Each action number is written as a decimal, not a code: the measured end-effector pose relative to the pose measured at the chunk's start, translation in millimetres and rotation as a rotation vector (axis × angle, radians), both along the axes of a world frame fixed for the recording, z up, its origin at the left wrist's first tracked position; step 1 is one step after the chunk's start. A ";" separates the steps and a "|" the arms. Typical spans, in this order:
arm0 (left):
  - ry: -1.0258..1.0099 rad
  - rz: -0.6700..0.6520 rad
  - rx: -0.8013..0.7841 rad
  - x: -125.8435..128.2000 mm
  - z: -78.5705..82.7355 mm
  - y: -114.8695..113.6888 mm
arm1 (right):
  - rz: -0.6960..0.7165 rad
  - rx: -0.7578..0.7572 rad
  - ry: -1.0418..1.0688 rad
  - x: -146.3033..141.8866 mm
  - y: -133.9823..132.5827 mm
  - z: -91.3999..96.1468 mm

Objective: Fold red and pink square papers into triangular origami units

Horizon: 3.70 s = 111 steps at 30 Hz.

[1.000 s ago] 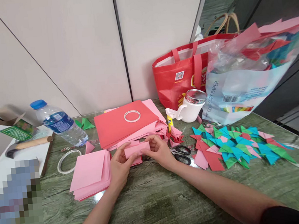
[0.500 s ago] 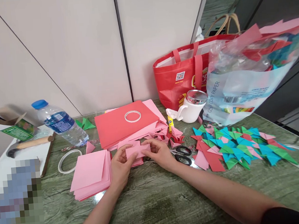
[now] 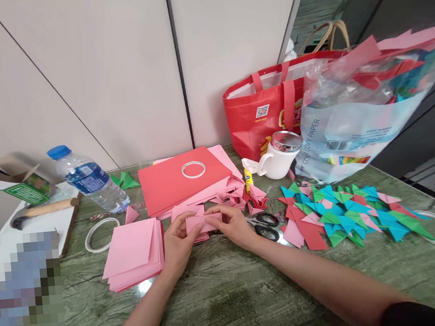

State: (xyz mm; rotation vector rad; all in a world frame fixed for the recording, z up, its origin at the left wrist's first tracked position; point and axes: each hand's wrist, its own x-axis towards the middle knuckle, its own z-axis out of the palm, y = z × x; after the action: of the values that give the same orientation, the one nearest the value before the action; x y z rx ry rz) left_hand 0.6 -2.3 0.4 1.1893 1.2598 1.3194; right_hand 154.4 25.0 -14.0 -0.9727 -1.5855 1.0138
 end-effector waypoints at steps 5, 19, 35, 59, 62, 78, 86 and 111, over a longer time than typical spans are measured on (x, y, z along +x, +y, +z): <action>0.003 -0.033 -0.012 0.0 2.1 -0.8 | -0.016 0.000 -0.005 -0.1 0.4 -0.8; -0.021 -0.039 -0.023 -5.1 -10.1 1.6 | -0.024 -0.029 0.016 -0.2 0.1 -0.9; 0.011 -0.028 -0.017 -5.7 -9.9 1.6 | -0.028 -0.094 0.030 0.1 1.0 -1.7; -0.039 -0.083 -0.079 2.1 5.4 -2.6 | -0.060 -0.098 0.062 0.7 3.4 -1.4; -0.014 -0.092 -0.041 1.9 8.2 -3.6 | -0.061 -0.109 0.059 2.3 5.3 -2.8; 0.012 -0.072 -0.050 -0.8 -2.3 -2.0 | -0.045 0.047 0.034 0.4 -3.0 2.4; 0.032 -0.048 -0.044 -2.0 -2.5 -3.2 | -0.011 -0.042 0.131 -2.7 -2.4 -5.0; -0.195 0.074 -0.034 -7.7 -19.0 5.5 | 0.133 -0.445 0.643 -4.3 8.9 -9.5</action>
State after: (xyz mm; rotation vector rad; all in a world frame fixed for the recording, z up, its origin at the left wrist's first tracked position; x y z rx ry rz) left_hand -7.2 3.2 -18.6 0.9727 1.1893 1.4262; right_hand 150.1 33.9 -23.5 -0.7185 -0.9124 1.6225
